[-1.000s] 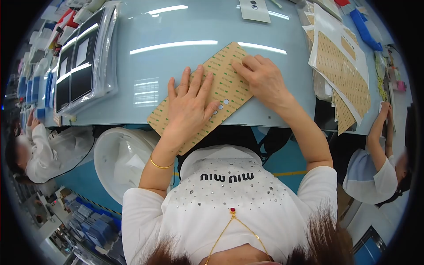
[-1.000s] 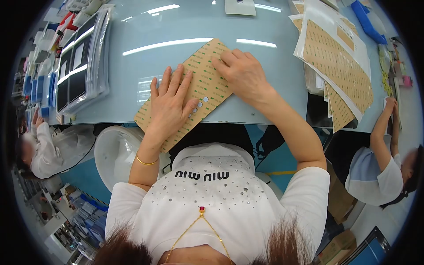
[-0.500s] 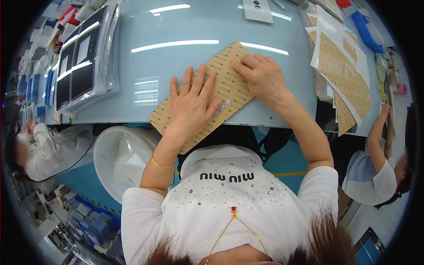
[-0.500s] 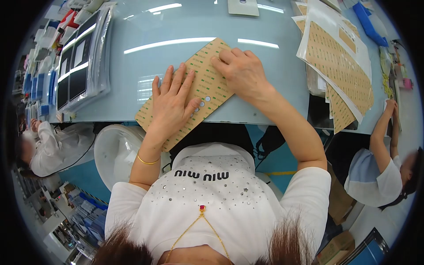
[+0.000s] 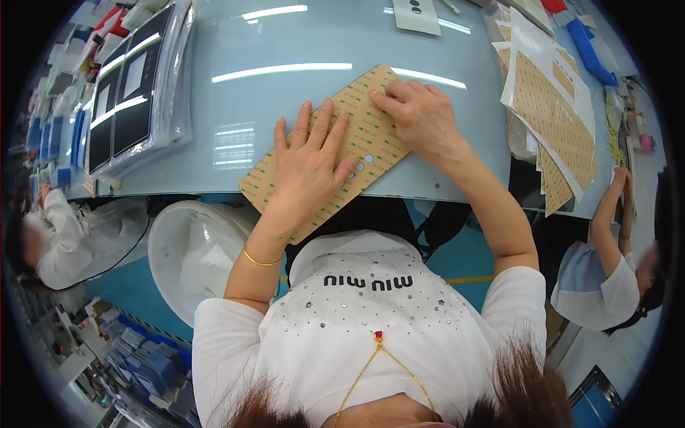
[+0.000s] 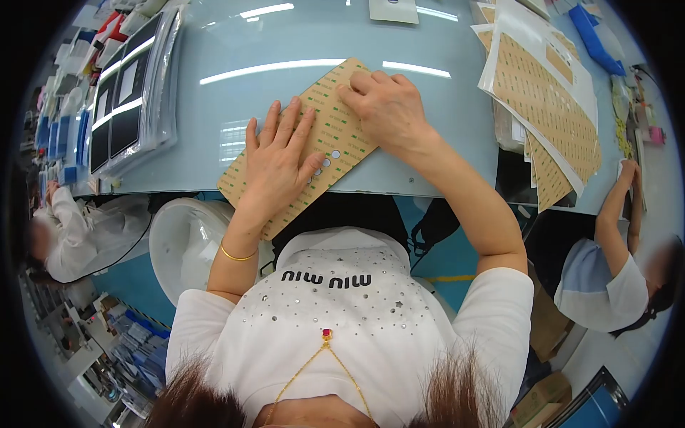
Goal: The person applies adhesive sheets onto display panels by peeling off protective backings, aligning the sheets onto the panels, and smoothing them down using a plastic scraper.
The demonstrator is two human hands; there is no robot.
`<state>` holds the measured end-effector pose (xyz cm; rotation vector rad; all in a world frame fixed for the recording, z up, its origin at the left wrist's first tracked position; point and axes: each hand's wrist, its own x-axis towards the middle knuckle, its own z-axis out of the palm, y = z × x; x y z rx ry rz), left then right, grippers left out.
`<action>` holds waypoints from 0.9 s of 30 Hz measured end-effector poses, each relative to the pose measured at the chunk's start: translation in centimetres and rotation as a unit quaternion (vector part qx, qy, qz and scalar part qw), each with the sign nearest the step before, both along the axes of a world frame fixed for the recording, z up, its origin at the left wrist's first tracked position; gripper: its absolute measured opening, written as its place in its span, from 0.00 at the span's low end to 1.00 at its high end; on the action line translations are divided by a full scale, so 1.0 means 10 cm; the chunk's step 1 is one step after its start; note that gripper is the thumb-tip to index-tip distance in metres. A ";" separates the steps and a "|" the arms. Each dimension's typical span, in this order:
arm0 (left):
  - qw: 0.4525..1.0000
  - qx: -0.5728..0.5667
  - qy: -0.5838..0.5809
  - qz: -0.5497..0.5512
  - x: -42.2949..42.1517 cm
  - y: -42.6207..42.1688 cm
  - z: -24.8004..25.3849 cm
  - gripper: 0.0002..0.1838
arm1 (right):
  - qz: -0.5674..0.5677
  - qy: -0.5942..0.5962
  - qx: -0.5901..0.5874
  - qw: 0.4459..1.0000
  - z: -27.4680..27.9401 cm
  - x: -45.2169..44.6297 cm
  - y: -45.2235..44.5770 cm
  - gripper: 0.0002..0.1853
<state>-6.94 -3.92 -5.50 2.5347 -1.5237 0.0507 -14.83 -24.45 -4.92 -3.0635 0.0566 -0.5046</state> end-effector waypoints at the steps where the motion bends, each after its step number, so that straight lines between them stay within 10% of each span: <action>1: 1.000 0.000 0.001 -0.001 -0.01 0.00 -0.02 0.33 | -0.001 0.001 0.000 1.000 -0.01 -0.02 0.00 0.16; 27: 0.999 -0.043 -0.019 -0.010 0.00 0.01 -0.05 0.32 | -0.015 -0.001 -0.002 1.000 0.00 0.03 0.02 0.16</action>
